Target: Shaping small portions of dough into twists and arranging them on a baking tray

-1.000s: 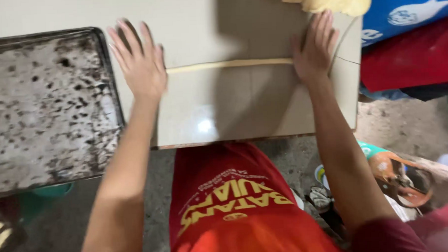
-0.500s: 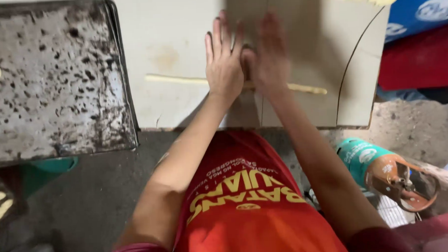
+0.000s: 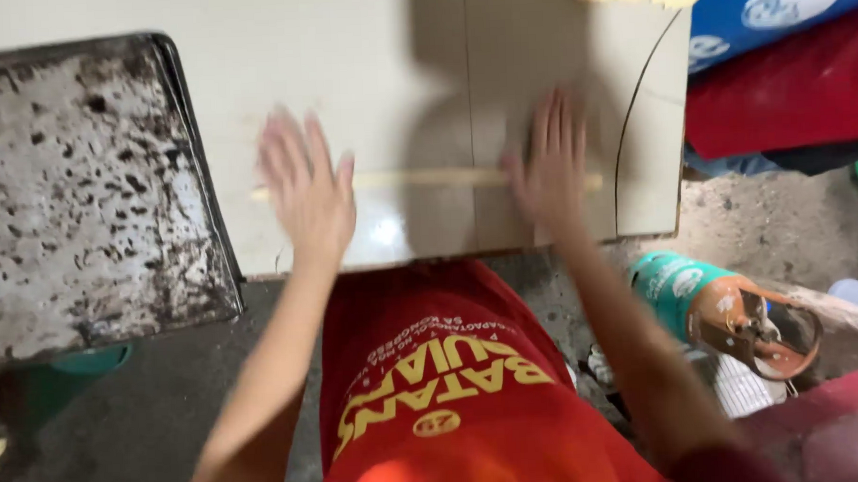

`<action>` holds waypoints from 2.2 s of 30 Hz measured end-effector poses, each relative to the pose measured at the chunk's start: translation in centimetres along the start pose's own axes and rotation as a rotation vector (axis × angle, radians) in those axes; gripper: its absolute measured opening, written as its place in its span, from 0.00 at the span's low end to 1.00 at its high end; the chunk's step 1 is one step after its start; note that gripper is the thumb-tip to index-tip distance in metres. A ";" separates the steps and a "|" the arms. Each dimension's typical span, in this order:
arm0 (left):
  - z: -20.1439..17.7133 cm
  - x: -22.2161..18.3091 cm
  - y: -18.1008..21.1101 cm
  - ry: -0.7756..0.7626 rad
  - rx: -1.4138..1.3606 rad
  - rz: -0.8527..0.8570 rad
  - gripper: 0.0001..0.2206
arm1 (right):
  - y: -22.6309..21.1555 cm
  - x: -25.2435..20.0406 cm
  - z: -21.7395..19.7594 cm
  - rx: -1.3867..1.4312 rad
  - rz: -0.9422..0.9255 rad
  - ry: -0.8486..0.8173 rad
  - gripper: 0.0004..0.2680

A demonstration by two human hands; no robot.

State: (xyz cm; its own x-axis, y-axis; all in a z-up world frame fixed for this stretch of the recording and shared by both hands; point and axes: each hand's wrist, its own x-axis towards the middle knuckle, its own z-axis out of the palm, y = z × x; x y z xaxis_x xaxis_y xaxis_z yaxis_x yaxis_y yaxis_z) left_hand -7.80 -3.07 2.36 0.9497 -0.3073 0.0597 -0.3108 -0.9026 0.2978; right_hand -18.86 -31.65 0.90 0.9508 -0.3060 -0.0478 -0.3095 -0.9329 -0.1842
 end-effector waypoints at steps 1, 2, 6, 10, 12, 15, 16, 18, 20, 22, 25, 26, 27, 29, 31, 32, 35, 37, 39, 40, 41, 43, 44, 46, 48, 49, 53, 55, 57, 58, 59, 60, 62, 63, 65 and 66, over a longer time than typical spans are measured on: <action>-0.6 -1.9 -0.8 0.009 -0.001 0.003 0.29 | 0.0 -3.0 0.4 -0.001 -0.002 0.010 0.31; -1.0 -3.8 -1.5 -0.027 -0.001 -0.020 0.29 | 0.1 -6.0 0.9 -0.028 -0.007 0.009 0.33; -0.3 -3.3 -3.4 0.035 0.066 0.050 0.30 | 2.0 -5.5 1.7 -0.130 0.028 0.050 0.31; -1.5 2.9 -3.9 -0.249 0.189 -0.087 0.30 | 4.4 4.2 -0.3 -0.158 0.194 0.051 0.30; -1.0 2.1 -5.2 0.029 0.082 0.076 0.26 | 5.1 5.0 -0.5 -0.087 0.218 0.061 0.27; -1.3 -3.3 -5.3 -0.048 -0.072 -0.054 0.29 | 5.1 -3.8 1.1 -0.119 0.027 0.166 0.29; -1.8 -3.6 -5.0 -0.047 -0.072 -0.050 0.29 | 5.9 -5.6 1.3 -0.119 0.030 0.169 0.29; -2.7 -5.0 -4.0 -0.074 -0.069 -0.098 0.35 | 8.2 -9.8 1.4 0.247 -0.036 0.274 0.29; -4.4 -4.4 0.6 -0.082 -0.151 0.009 0.38 | 8.9 -11.2 -0.8 0.349 0.015 0.244 0.33; -4.0 -3.1 4.1 -0.068 -0.235 0.141 0.41 | 9.7 -11.3 -1.7 0.450 0.069 0.247 0.38; 0.5 -2.2 7.0 -0.146 -0.202 0.583 0.35 | 10.9 -10.4 -1.1 0.306 0.012 0.229 0.16; 2.4 -1.7 7.3 -0.072 -0.174 0.638 0.25 | 11.0 -9.5 -0.9 0.358 0.005 0.241 0.10; 4.1 -1.5 7.3 -0.006 -0.141 0.684 0.15 | 11.0 -8.7 -0.5 0.415 -0.005 0.243 0.05; 5.4 -0.5 6.9 -0.186 -0.150 0.557 0.15 | 9.9 -7.3 -2.4 0.688 0.065 0.216 0.04; 2.8 0.4 6.7 -0.361 -0.159 0.421 0.15 | 9.6 -6.3 -3.7 0.961 0.133 0.178 0.04; -0.5 0.8 6.8 -0.463 -0.250 0.393 0.16 | 9.7 -6.0 -4.1 1.254 0.180 0.271 0.05; -11.6 2.1 8.4 -0.477 -0.437 0.416 0.13 | 8.6 -4.3 -7.5 1.624 0.236 0.387 0.05; -15.5 2.1 8.8 -0.391 -0.530 0.462 0.10 | 6.8 -3.1 -9.9 1.700 0.252 0.404 0.05; -15.6 1.7 8.5 -0.215 -0.602 0.427 0.10 | 4.7 -1.6 -11.9 1.824 0.185 0.387 0.12; -15.0 1.1 8.2 -0.208 -0.602 0.413 0.10 | 4.2 -0.8 -10.8 1.826 0.179 0.370 0.12; -14.4 0.5 7.9 -0.211 -0.661 0.328 0.09 | 3.7 -0.1 -9.8 1.785 0.158 0.356 0.11; -12.1 -0.7 6.7 -0.210 -0.722 0.233 0.09 | 2.0 1.3 -7.7 1.743 0.135 0.333 0.09; -10.4 -1.4 5.8 -0.222 -0.767 0.054 0.10 | 0.7 1.9 -6.7 1.547 0.153 0.279 0.09; -7.5 -2.9 3.7 -0.238 -0.811 -0.134 0.11 | -1.5 2.5 -4.4 1.347 0.171 0.220 0.08; -5.4 -4.0 1.6 -0.048 -0.706 -0.274 0.10 | -3.4 3.5 -2.1 1.437 0.224 0.197 0.08; -5.0 -4.1 0.9 -0.043 -0.706 -0.285 0.10 | -3.3 4.0 -0.8 1.437 0.219 0.185 0.08; -2.4 -4.4 -1.5 0.179 -0.522 -0.316 0.11 | -5.0 5.2 1.2 1.143 0.205 0.115 0.07; -0.9 -4.3 -2.0 0.246 -0.459 -0.288 0.11 | -5.8 4.9 1.0 0.966 0.164 0.100 0.07; -0.1 -3.9 -2.2 0.330 -0.346 -0.252 0.12 | -5.9 4.3 1.4 0.279 -0.287 0.358 0.03; 0.3 -3.7 -2.2 0.333 -0.343 -0.265 0.12 | -6.6 3.5 1.7 0.281 -0.298 0.350 0.03; 0.6 -3.6 -2.3 0.336 -0.331 -0.259 0.11 | -7.5 2.6 1.9 0.259 -0.380 0.323 0.03; 0.8 -3.4 -2.4 0.339 -0.318 -0.253 0.11 | -8.3 1.7 2.1 0.236 -0.463 0.298 0.03; 0.9 -3.0 -2.5 0.336 -0.281 -0.247 0.11 | -12.6 0.0 2.3 0.235 -0.505 0.135 0.13; 0.9 -2.4 -2.5 0.339 -0.253 -0.226 0.12 | -14.6 -0.6 2.3 0.222 -0.539 -0.012 0.24; 0.9 -1.0 -2.4 0.358 -0.238 -0.244 0.11 | -16.1 0.5 2.9 0.118 -0.559 -0.061 0.27; 0.9 -0.2 -2.2 0.370 -0.230 -0.253 0.09 | -16.7 1.2 3.2 0.010 -0.567 -0.108 0.32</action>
State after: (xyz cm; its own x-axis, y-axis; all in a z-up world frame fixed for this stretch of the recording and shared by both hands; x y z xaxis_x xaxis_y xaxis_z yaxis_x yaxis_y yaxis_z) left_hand -7.31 -1.29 0.79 0.9569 0.0779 0.2797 -0.0919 -0.8326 0.5462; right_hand -12.56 -15.81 0.75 0.9640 0.2631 -0.0385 0.2487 -0.9434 -0.2194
